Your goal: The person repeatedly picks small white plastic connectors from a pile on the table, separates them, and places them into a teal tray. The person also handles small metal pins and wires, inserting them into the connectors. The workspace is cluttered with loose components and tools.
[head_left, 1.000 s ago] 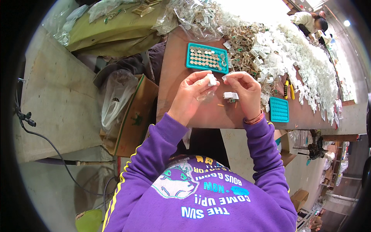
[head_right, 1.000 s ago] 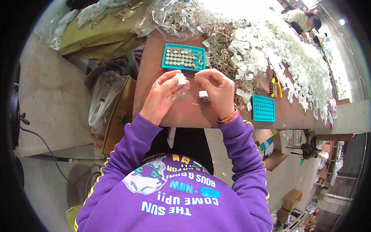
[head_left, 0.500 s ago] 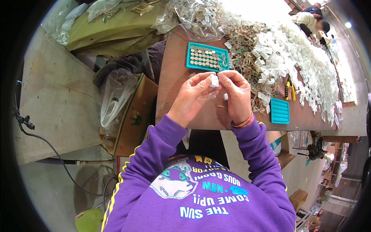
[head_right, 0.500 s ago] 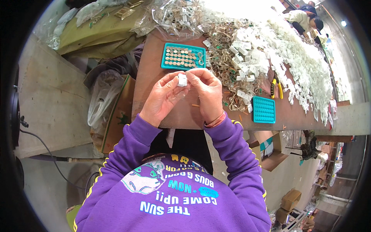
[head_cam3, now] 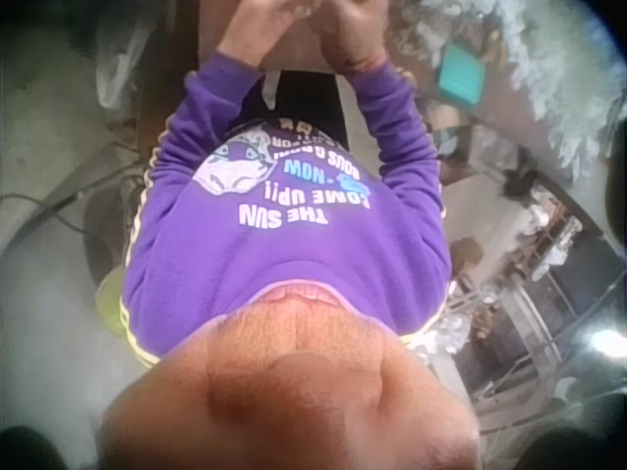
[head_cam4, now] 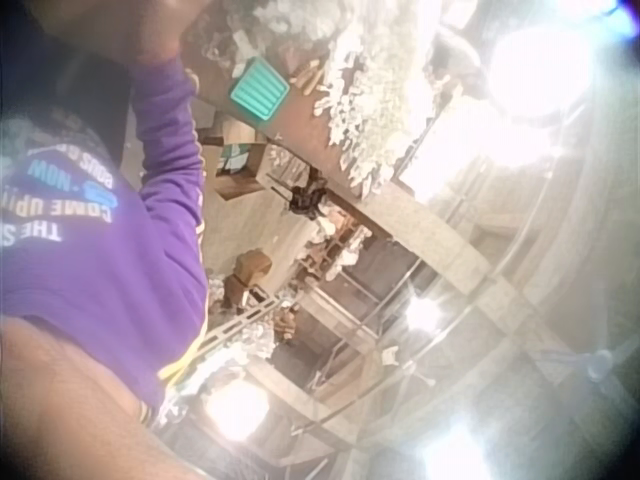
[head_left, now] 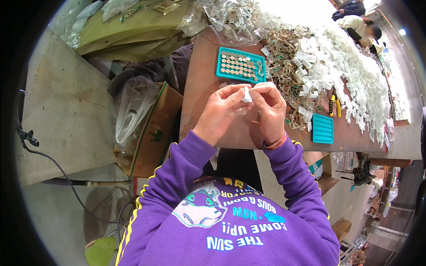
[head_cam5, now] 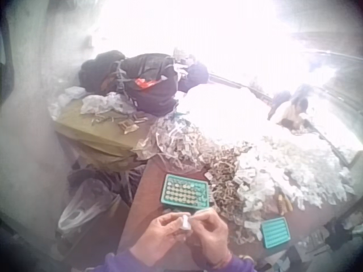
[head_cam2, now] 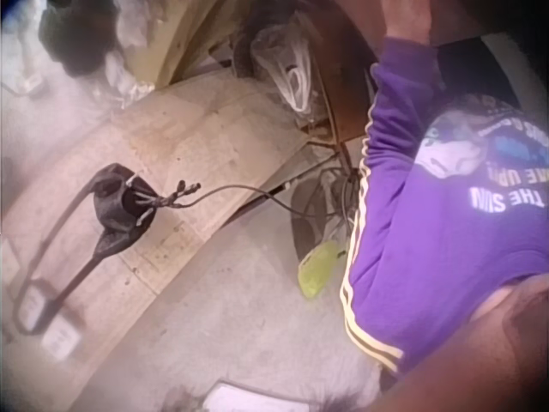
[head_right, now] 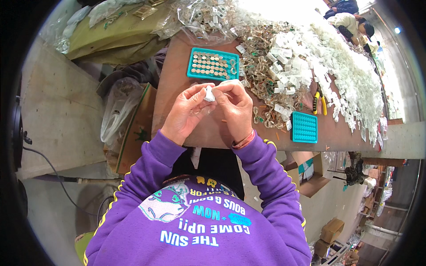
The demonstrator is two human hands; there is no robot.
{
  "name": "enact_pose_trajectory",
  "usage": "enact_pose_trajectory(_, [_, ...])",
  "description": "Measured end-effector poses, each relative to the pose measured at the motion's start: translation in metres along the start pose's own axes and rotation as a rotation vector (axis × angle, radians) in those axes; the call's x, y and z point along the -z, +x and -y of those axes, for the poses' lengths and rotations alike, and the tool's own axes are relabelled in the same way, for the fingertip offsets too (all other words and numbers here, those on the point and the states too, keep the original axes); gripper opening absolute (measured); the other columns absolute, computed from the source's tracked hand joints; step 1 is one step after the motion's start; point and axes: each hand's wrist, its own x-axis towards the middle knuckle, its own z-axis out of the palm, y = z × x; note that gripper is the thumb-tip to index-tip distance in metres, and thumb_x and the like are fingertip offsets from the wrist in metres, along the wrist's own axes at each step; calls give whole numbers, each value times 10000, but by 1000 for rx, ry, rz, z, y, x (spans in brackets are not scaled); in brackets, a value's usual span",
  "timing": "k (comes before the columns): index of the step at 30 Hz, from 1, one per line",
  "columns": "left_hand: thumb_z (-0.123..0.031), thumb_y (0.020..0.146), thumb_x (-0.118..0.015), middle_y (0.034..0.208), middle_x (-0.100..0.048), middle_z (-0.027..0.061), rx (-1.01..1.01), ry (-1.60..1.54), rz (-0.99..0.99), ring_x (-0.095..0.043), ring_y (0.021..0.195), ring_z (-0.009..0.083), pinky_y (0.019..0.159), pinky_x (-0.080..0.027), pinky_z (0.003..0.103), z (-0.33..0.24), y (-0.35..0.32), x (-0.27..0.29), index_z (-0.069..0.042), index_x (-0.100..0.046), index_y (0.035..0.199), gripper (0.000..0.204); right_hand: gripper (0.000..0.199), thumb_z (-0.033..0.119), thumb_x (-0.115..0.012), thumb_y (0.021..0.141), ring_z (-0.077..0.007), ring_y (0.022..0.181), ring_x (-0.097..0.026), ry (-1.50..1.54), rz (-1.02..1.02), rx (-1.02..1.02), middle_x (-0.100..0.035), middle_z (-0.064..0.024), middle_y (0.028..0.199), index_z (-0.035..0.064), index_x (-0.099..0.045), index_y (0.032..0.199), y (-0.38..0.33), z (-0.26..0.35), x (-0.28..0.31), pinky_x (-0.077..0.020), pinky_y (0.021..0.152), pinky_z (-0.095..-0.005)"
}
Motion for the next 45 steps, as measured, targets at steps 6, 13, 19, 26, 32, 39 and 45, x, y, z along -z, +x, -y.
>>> enact_pose_trajectory(6, [-215,954,-647,1043,-689,64,-1,107,-43,-677,890,151,806,-549,267,0,-1,-6,-26,-643,1179,293,57,5,-666,897,-81,799,-626,-97,2,-131,-661,-28,894,3,-657,953,0,16,12,-505,695,-224])
enact_pose_trajectory(13, [-219,959,-636,1045,-693,65,36,143,-19,-678,891,138,775,-543,253,-5,-2,-9,-28,-645,1179,291,87,-5,-666,850,-214,693,-657,-738,241,205,-636,-106,845,15,-612,916,14,42,22,-520,610,-305])
enact_pose_trajectory(19, [-168,948,-651,976,-692,47,14,111,-13,-658,850,115,773,-537,261,-3,-2,-8,-2,-654,1148,260,92,-7,-624,847,-331,718,-621,-847,267,327,-590,-128,837,28,-564,907,10,38,16,-505,611,-373])
enact_pose_trajectory(26, [-180,957,-630,1060,-677,56,20,166,-16,-650,907,121,809,-538,266,-2,-5,-11,1,-638,1155,268,119,-18,-614,840,-378,764,-619,-887,235,346,-589,-174,863,15,-570,945,1,36,17,-511,647,-402])
enact_pose_trajectory(32, [-184,966,-622,1026,-679,47,112,231,4,-650,905,115,825,-530,270,-6,-4,-17,-19,-648,1158,255,110,16,-646,864,-337,747,-648,-856,189,323,-617,-156,856,17,-590,958,-5,40,16,-526,647,-377])
enact_pose_trajectory(39, [-81,857,-675,858,-650,98,-713,1392,489,-663,805,232,734,-537,314,-6,-29,-59,-77,-701,991,136,139,14,-630,921,-152,794,-695,-464,-312,128,-690,-83,883,-18,-635,1056,-56,59,56,-540,704,-267])
enact_pose_trajectory(45, [-170,827,-703,1088,-659,104,-1571,2406,-193,-659,941,290,807,-547,380,-77,101,-71,-174,-641,1196,375,61,10,-598,946,-134,771,-666,-483,-327,33,-664,-71,862,-36,-639,949,-104,61,62,-527,714,-246])
